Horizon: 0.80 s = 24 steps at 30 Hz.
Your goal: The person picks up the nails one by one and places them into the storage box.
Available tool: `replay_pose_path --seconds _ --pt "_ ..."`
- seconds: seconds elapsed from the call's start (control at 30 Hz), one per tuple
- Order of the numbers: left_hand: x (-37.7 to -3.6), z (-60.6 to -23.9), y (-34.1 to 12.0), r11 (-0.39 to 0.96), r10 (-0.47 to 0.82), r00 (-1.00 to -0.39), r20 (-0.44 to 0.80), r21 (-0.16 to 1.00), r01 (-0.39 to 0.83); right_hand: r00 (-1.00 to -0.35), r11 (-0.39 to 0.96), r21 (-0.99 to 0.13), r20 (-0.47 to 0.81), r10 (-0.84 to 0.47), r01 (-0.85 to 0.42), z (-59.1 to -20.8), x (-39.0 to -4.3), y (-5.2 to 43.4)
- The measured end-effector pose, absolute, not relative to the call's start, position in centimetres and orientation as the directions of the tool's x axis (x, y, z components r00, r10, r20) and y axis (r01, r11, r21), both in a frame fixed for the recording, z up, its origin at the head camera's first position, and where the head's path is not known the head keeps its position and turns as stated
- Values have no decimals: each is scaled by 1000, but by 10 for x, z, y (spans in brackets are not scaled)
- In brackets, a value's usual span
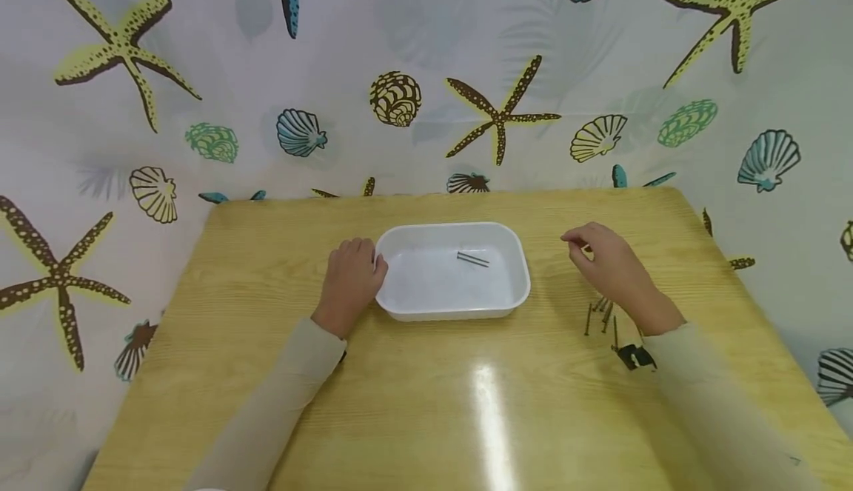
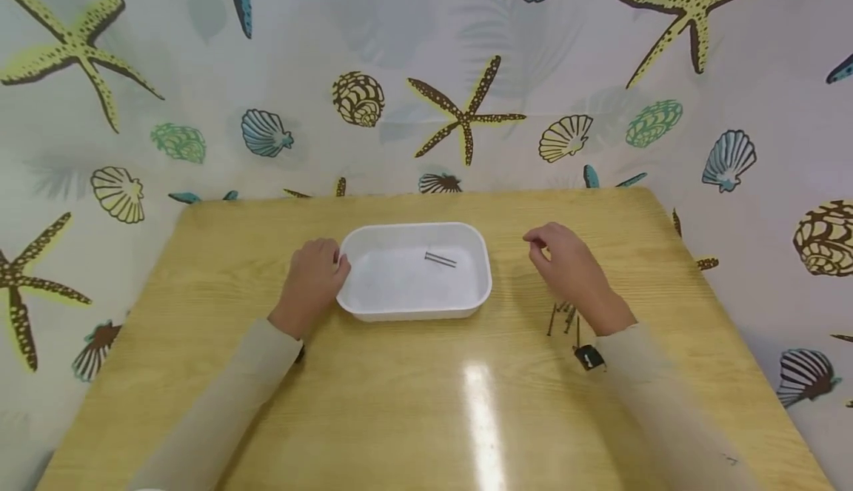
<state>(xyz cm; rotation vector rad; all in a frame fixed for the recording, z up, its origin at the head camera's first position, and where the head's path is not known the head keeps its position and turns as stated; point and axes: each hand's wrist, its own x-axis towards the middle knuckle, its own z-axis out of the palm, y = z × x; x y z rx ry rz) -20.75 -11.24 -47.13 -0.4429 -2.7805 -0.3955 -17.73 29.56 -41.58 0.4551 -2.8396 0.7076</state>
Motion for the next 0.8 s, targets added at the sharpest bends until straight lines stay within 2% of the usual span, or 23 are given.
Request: replay_pose_path --seconds 0.2,0.33,0.6,0.8 --pt "-210 -472 -111 910 261 -903 342 225 348 -945 869 -382 35 -324 -313 -418 -156 344" --pt "-210 -468 -111 914 257 -910 327 223 338 -933 881 -348 -46 -358 -321 -420 -144 367" --pt "-212 -466 -111 913 254 -919 303 237 331 -901 875 -314 -109 -419 -369 -427 -119 395" --pt "-209 -466 -109 914 248 -920 303 241 326 -870 843 -265 -30 -492 -467 -441 -108 403"
